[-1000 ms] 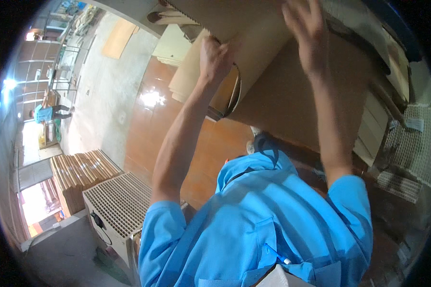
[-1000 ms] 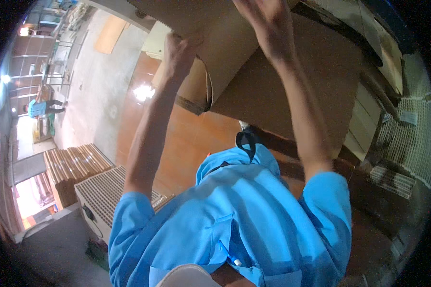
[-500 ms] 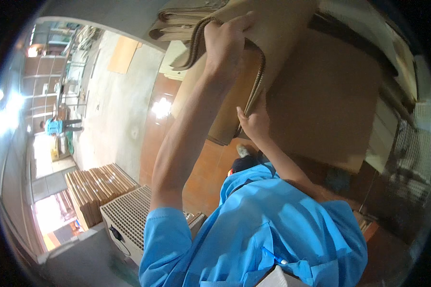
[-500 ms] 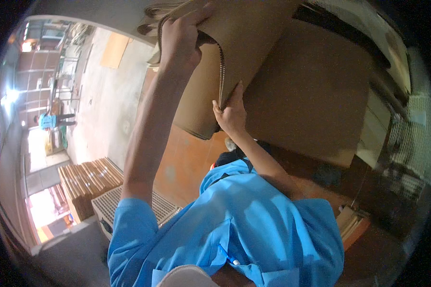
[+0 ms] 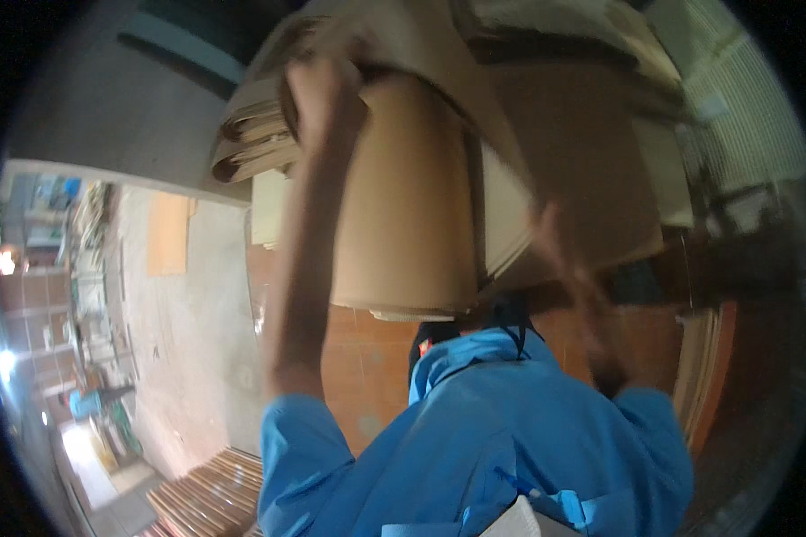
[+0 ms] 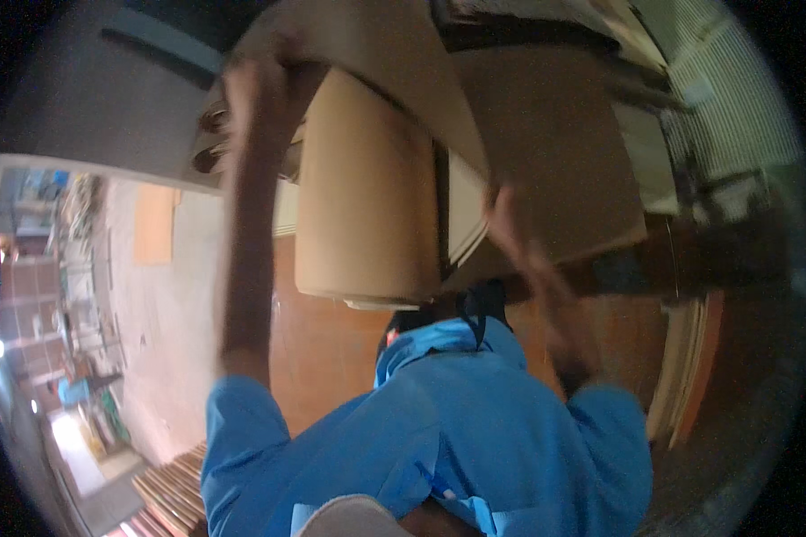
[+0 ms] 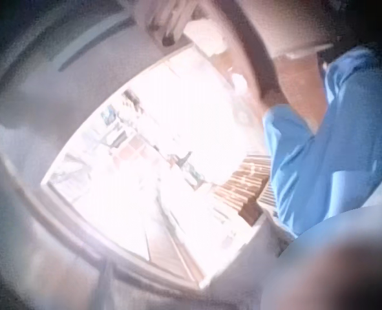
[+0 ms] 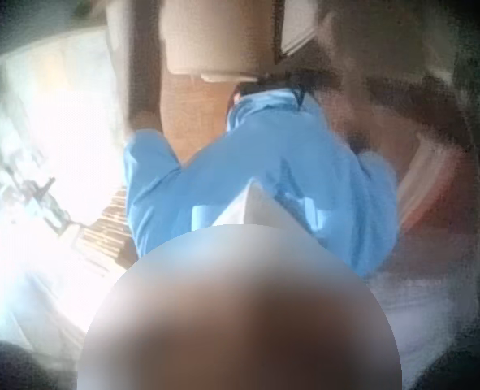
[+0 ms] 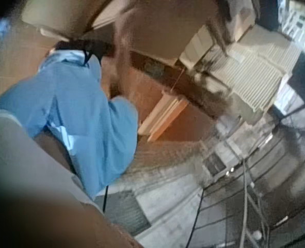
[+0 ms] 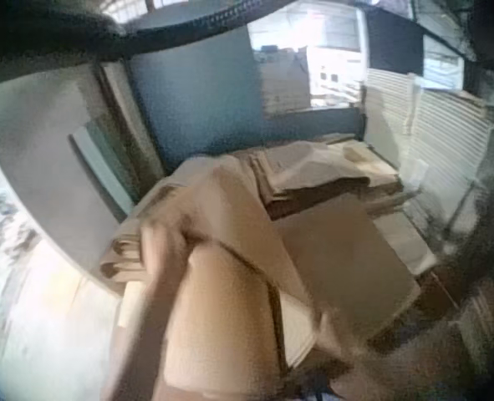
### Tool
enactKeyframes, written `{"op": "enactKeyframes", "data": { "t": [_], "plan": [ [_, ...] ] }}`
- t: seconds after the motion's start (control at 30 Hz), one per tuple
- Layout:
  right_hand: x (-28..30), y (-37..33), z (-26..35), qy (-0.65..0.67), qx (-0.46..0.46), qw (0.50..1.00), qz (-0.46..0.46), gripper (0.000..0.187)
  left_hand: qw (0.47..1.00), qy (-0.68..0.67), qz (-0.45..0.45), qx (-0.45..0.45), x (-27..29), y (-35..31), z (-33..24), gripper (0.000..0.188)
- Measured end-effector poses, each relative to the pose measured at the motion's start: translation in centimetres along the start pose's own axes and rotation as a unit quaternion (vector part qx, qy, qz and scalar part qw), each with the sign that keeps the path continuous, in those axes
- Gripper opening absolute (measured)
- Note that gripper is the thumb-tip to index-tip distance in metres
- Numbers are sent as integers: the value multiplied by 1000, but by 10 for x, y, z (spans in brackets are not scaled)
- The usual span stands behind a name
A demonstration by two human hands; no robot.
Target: The person scrapes a label off a large grey panel using a small metal tool, then walks to a stack of cardboard sheets and repeatedly picks up and places down individual sheets. The person returns to the panel and briefly touches it before walking away again.
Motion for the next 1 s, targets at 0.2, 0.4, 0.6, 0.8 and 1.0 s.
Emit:
{"op": "enactKeyframes", "data": {
  "t": [0.2,0.4,0.6,0.8,1.0],
  "plan": [
    [222,-12,179,-88,315,916,-232,34,938,-296,-139,111,127,41,121,20],
    [268,-136,300,-70,245,926,-279,31,917,-328,-195,121,288,-32,194,22],
    [175,-323,346,-148,495,820,-247,32,896,-333,-237,173,440,-203,235,24],
    [57,-431,327,-87,504,839,-189,29,874,-357,-227,239,495,-374,209,28],
    [-85,-554,323,-196,490,841,-121,13,838,-393,-158,345,505,-515,242,26]
  ]
}}
Point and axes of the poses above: each hand's wrist, its own y-axis towards the middle knuckle, its own x-axis out of the back of the hand, z = x × y, the point moved 8 cm from there along y, towards the middle knuckle, and after that the axes turned 3 degrees about -x, right-handed, at the moved point
